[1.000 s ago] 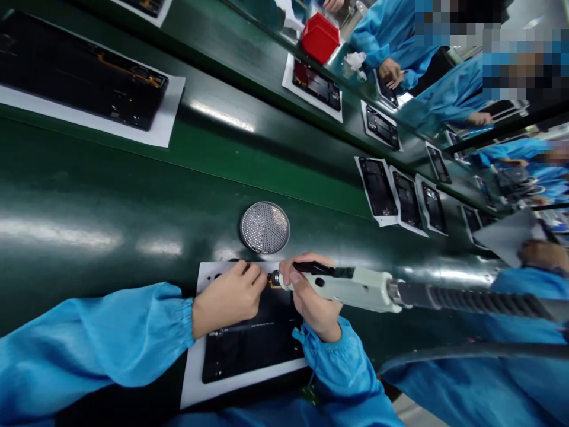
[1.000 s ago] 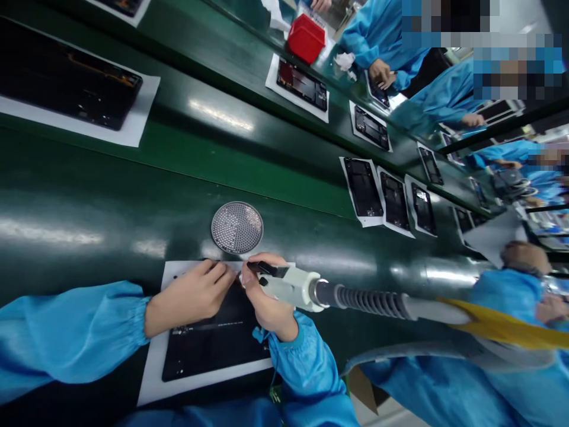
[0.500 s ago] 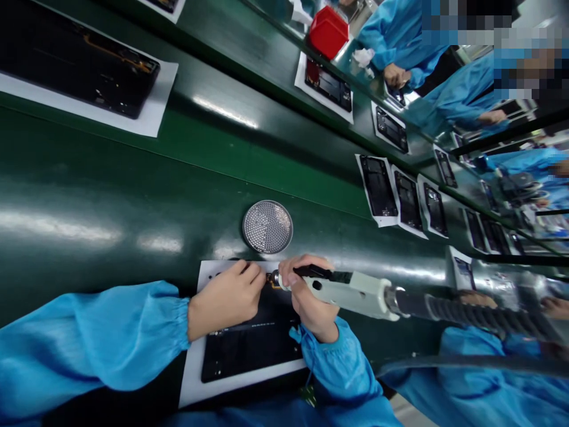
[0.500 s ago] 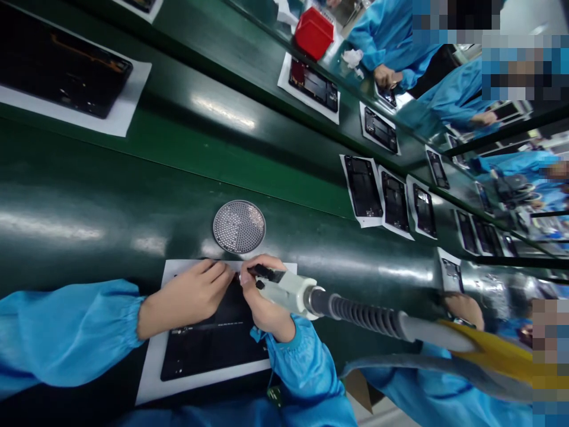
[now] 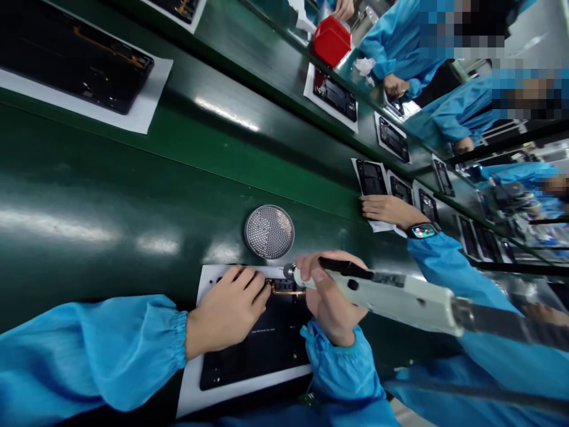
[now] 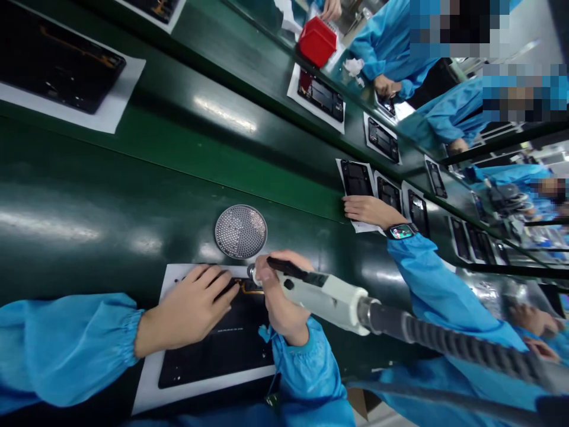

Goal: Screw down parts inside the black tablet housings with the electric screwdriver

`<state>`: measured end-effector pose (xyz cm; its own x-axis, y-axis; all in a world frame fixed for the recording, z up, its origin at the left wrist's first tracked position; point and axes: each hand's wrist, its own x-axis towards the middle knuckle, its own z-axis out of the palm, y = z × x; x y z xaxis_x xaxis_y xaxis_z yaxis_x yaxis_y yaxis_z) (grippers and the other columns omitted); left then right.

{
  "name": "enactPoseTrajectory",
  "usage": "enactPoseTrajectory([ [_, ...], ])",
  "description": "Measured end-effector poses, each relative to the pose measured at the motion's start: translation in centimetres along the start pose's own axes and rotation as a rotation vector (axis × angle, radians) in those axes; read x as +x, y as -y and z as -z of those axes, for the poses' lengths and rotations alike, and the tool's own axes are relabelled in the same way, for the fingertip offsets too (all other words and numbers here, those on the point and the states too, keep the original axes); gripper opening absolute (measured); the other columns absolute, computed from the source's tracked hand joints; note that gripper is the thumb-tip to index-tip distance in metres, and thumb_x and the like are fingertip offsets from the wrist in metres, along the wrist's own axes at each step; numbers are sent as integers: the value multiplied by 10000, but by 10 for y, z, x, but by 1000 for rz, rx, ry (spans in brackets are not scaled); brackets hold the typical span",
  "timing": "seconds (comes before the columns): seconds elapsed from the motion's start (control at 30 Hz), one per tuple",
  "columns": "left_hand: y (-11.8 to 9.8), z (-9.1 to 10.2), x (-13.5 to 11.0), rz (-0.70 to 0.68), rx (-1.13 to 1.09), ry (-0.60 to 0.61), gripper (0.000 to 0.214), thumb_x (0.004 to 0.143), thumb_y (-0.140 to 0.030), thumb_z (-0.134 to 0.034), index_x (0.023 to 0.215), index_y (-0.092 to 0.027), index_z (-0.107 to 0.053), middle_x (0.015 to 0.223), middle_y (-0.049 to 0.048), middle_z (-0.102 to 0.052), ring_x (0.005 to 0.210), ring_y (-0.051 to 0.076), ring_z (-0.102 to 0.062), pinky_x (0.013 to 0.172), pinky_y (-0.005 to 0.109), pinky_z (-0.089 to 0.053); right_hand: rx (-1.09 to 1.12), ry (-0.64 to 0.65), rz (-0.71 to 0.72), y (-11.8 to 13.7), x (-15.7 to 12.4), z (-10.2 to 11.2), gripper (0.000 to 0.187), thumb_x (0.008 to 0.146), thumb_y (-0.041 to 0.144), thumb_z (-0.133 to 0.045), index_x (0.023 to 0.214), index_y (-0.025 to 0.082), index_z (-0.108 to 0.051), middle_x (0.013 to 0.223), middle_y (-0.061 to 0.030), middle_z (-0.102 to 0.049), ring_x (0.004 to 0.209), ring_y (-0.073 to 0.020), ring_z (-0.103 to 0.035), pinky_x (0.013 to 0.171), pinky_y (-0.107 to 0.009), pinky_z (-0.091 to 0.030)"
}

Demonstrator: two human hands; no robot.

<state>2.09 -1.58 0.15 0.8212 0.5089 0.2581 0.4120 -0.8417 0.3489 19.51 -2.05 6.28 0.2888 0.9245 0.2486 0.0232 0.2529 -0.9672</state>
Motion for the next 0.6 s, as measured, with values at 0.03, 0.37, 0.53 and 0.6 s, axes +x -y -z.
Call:
enactPoseTrajectory([
  [0.03, 0, 0, 0, 3, 7, -1, 321, 1014, -282, -499, 1206, -87, -667, 1151, 149, -661, 1046, 326, -573, 900, 479, -423, 24, 1, 19, 1, 5, -3, 242, 882, 113, -648, 1075, 257, -664, 692, 37, -620, 639, -154, -612, 660, -357, -522],
  [0.37, -2, -2, -2, -9, 50, 25, 433, 1011, -371, -504, 1284, -62, -636, 1257, 158, -644, 1118, 333, -542, 971, 481, -337, -98, -59, -109, -18, 16, -13, 203, 839, 151, -676, 1012, 246, -628, 692, 47, -630, 637, -155, -632, 635, -327, -527],
  [0.53, -2, -2, -2, -18, 48, 38, 447, 1019, -380, -479, 1297, -64, -630, 1267, 152, -642, 1127, 334, -534, 975, 481, -327, -110, -65, -114, -22, 15, -11, 184, 851, 155, -681, 1006, 244, -639, 730, 41, -642, 647, -144, -625, 633, -312, -513],
  [0.6, -1, -2, -2, -20, 47, 36, 448, 1019, -377, -476, 1298, -61, -628, 1264, 153, -643, 1125, 333, -534, 976, 483, -329, -108, -61, -125, -22, 16, -12, 183, 852, 153, -680, 1005, 243, -636, 719, 42, -641, 649, -147, -627, 639, -316, -517],
])
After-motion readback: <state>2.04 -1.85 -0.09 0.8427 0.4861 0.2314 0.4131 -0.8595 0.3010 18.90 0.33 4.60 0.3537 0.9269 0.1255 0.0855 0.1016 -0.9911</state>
